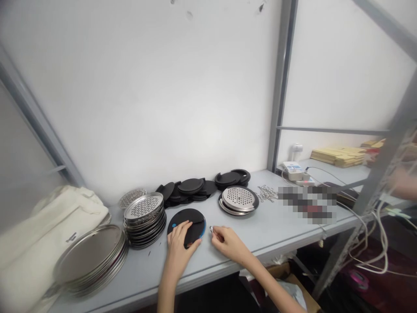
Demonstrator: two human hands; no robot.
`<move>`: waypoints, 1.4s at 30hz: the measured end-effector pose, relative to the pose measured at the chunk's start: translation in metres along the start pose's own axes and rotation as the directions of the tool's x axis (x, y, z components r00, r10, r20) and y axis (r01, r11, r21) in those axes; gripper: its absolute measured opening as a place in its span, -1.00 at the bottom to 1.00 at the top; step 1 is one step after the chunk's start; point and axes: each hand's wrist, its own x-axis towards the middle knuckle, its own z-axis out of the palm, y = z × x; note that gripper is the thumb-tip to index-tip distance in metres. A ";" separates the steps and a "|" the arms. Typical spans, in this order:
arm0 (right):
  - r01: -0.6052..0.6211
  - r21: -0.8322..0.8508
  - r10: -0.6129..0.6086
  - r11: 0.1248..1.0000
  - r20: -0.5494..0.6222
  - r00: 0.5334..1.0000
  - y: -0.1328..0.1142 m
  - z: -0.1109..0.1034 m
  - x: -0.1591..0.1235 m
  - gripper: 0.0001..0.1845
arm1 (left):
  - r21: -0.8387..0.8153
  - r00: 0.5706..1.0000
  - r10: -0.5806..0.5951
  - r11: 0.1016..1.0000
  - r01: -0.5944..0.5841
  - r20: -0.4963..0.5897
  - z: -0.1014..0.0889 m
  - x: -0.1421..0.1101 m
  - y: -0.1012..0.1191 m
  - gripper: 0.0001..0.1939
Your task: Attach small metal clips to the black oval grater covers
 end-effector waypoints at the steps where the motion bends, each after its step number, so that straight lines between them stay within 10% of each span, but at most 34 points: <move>1: -0.002 -0.004 0.002 1.000 -0.001 1.000 -0.001 0.000 0.000 -0.74 | 0.007 1.000 0.002 1.000 -0.002 -0.008 0.000 0.000 0.000 -0.54; 42: 0.007 0.055 -0.006 0.998 -0.022 1.000 -0.001 -0.001 0.001 -0.63 | -0.215 0.990 0.098 0.974 -0.074 0.100 -0.013 0.000 0.013 -0.78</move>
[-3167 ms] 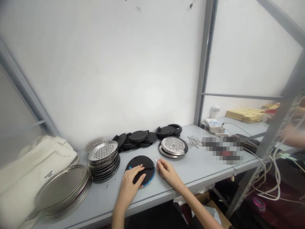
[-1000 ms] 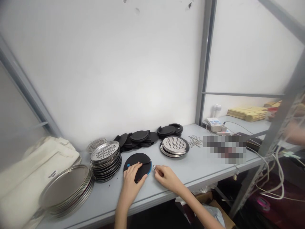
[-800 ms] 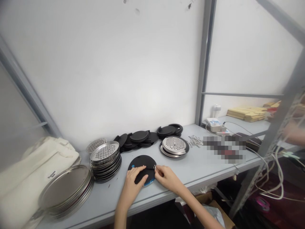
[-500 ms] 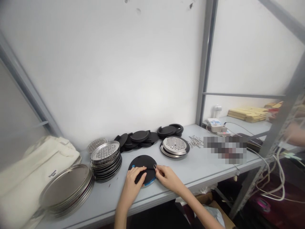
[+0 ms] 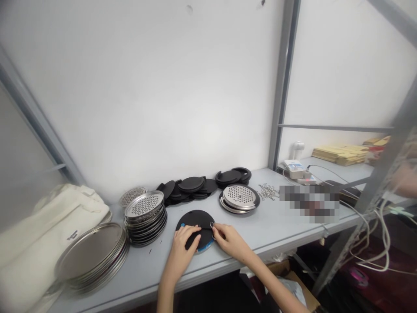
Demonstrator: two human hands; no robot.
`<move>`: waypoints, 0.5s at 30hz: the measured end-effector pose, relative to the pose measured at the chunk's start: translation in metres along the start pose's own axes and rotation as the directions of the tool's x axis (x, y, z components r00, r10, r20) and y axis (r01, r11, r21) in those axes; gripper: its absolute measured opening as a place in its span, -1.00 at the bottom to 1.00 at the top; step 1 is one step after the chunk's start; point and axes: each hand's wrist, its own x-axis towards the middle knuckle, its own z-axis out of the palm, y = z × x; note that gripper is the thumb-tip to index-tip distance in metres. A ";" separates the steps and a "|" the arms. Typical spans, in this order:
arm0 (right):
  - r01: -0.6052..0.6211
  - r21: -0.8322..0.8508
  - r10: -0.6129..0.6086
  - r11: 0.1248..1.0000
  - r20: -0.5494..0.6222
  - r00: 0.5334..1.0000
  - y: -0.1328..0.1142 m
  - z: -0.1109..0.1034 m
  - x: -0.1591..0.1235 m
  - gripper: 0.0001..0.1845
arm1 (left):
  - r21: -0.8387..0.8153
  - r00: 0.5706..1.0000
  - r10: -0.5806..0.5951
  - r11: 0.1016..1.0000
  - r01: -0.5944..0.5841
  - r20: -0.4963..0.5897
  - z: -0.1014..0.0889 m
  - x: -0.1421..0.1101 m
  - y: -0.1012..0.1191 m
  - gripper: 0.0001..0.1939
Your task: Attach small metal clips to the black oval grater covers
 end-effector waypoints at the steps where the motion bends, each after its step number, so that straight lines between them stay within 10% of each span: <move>1: 0.002 -0.004 -0.002 1.000 -0.001 1.000 0.000 0.000 0.000 -0.64 | 0.001 1.000 0.001 1.000 -0.001 0.000 0.000 0.000 0.000 -0.77; 15: -0.007 -0.020 0.007 1.000 -0.004 1.000 -0.004 -0.001 -0.001 -0.65 | 0.016 1.000 -0.008 1.000 0.008 0.014 -0.003 -0.001 0.006 -0.76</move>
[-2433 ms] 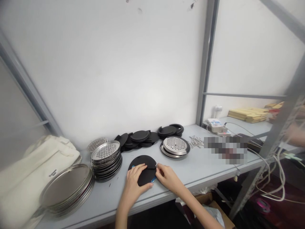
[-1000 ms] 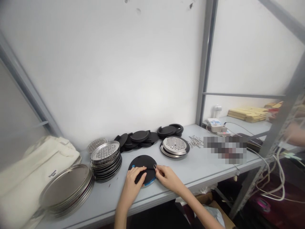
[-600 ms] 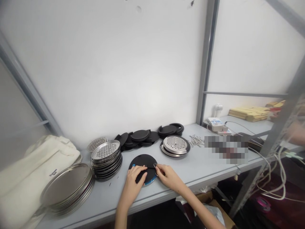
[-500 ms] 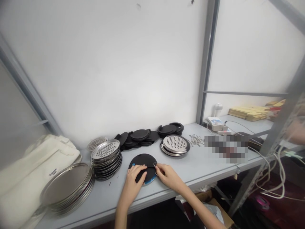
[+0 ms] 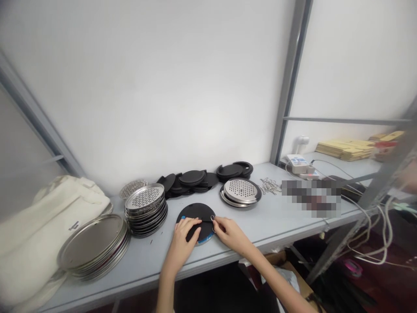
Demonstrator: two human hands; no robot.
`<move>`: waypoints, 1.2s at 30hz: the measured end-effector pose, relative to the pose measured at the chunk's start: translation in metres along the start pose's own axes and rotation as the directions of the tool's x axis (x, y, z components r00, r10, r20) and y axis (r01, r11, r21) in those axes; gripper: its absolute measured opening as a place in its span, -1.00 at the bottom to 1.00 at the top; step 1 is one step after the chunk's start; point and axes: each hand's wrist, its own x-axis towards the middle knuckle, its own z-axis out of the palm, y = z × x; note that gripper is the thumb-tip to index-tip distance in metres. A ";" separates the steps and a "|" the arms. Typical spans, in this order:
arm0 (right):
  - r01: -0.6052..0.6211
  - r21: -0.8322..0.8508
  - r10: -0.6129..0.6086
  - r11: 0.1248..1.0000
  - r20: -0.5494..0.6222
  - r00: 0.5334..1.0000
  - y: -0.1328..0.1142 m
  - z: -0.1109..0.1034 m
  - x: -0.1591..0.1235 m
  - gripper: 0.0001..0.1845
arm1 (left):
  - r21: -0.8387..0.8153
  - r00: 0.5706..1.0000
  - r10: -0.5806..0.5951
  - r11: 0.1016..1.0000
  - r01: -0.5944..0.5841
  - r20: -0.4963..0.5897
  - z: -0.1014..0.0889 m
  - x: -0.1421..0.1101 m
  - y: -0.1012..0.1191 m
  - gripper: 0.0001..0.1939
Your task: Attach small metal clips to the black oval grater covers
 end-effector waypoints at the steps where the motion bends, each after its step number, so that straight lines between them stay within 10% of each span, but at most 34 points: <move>1: -0.002 -0.001 0.002 1.000 -0.002 1.000 0.000 0.000 0.000 -0.64 | -0.001 1.000 -0.001 1.000 0.001 0.002 0.000 0.000 0.000 -0.75; 36: -0.010 -0.012 0.010 1.000 0.002 1.000 0.002 0.004 0.001 -0.67 | -0.031 1.000 -0.007 1.000 0.006 -0.009 0.001 -0.001 0.000 -0.78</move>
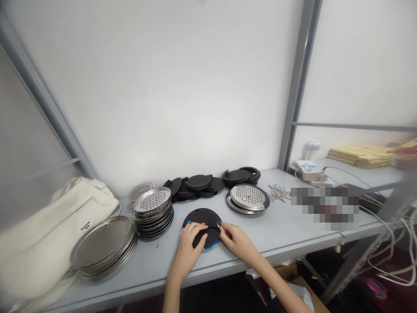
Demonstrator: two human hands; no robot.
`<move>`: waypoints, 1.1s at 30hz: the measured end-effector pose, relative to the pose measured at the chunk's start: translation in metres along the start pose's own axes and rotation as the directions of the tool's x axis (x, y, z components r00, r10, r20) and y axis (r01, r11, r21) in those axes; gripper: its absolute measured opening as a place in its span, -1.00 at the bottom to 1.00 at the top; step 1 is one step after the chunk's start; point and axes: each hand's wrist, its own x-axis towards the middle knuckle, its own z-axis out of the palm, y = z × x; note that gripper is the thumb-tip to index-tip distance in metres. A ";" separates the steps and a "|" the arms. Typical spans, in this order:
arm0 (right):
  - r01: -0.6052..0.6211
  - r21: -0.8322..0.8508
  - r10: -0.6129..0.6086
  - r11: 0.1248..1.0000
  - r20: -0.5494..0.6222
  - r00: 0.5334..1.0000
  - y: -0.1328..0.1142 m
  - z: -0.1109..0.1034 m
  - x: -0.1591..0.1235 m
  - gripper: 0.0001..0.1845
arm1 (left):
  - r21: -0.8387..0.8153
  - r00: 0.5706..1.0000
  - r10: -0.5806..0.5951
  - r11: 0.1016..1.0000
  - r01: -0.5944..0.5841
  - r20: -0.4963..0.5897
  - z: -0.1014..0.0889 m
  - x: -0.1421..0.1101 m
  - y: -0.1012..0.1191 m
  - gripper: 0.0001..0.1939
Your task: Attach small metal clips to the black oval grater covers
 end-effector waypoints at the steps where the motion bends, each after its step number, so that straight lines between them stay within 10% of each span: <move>1: -0.002 0.001 0.002 1.000 0.003 1.000 0.000 0.000 0.000 -0.67 | -0.001 1.000 -0.002 1.000 0.002 0.002 0.000 0.000 0.000 -0.78; 33: 0.001 0.013 -0.001 1.000 -0.003 1.000 0.001 0.000 0.000 -0.65 | 0.015 1.000 0.011 1.000 -0.011 0.011 -0.001 0.000 0.001 -0.76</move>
